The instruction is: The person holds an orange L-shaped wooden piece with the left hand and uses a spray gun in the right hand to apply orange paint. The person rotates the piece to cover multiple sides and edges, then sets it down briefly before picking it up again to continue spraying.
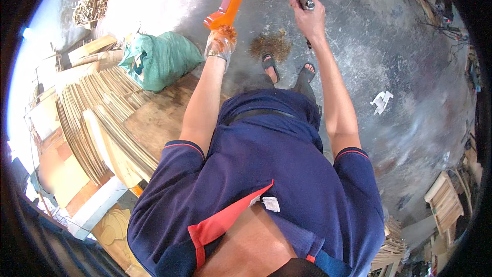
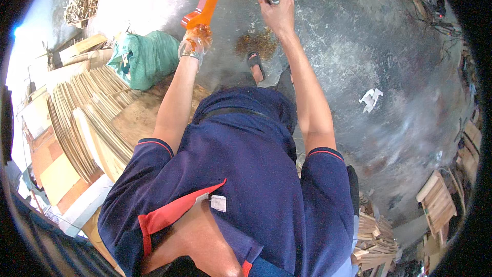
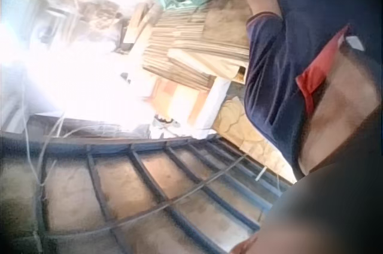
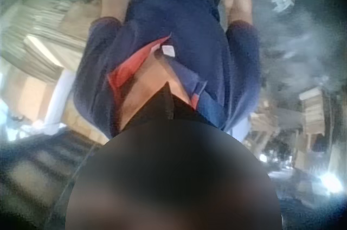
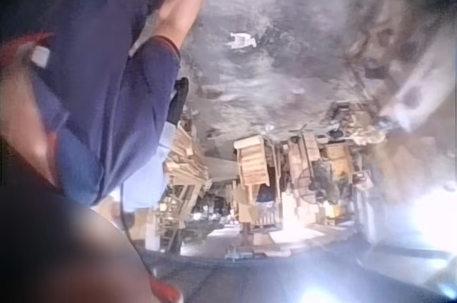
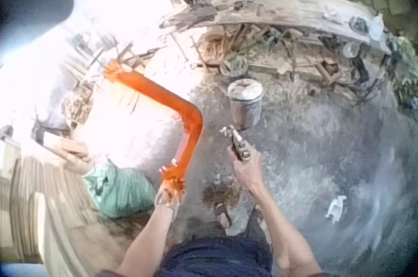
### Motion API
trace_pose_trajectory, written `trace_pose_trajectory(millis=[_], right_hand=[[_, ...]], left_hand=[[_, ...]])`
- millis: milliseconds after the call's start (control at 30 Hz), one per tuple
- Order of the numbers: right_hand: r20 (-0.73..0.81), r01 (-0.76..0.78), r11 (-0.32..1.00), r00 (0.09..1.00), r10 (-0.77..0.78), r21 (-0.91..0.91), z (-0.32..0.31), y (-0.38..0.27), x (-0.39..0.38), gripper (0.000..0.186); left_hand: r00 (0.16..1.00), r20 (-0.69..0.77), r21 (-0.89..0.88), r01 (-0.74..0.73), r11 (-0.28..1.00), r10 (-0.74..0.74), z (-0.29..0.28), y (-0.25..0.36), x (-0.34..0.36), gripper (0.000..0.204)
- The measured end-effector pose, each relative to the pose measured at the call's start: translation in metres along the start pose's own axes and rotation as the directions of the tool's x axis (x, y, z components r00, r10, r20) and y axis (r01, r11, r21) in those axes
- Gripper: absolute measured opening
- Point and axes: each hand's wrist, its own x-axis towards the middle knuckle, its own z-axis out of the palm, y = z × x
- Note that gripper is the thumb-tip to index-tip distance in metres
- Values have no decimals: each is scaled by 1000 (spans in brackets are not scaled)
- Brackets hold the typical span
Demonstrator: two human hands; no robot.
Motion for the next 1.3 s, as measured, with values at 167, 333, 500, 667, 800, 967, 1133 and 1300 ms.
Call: trace_pose_trajectory(millis=[167,333,500,667,800,967,1133,1300], right_hand=[[57,-49,992,997,55,-113,-3,-5,-10,29],[214,-105,980,967,140,-169,7,-3,-35,30],[255,-89,993,961,105,-73,18,4,-58,33],[323,-48,996,944,68,-70,25,7,-76,32],[401,-69,997,913,72,-24,27,-1,-87,32],[566,-247,968,806,175,51,27,-17,-95,35],[580,-230,967,804,128,106,37,-25,-100,39],[452,-184,980,870,197,-74,43,-15,-103,40]], left_hand=[[997,70,27,23,999,-25,2,6,8,28],[995,101,25,-1,1000,-2,-19,5,33,27],[372,817,455,-886,-94,441,-80,3,115,27],[454,790,479,-877,47,413,-122,8,151,24],[782,539,488,-592,641,312,-94,10,105,22],[941,261,466,-318,826,215,-62,15,40,20],[876,418,698,-478,533,239,-65,15,27,23],[972,236,260,-53,964,-10,-69,6,28,27]])
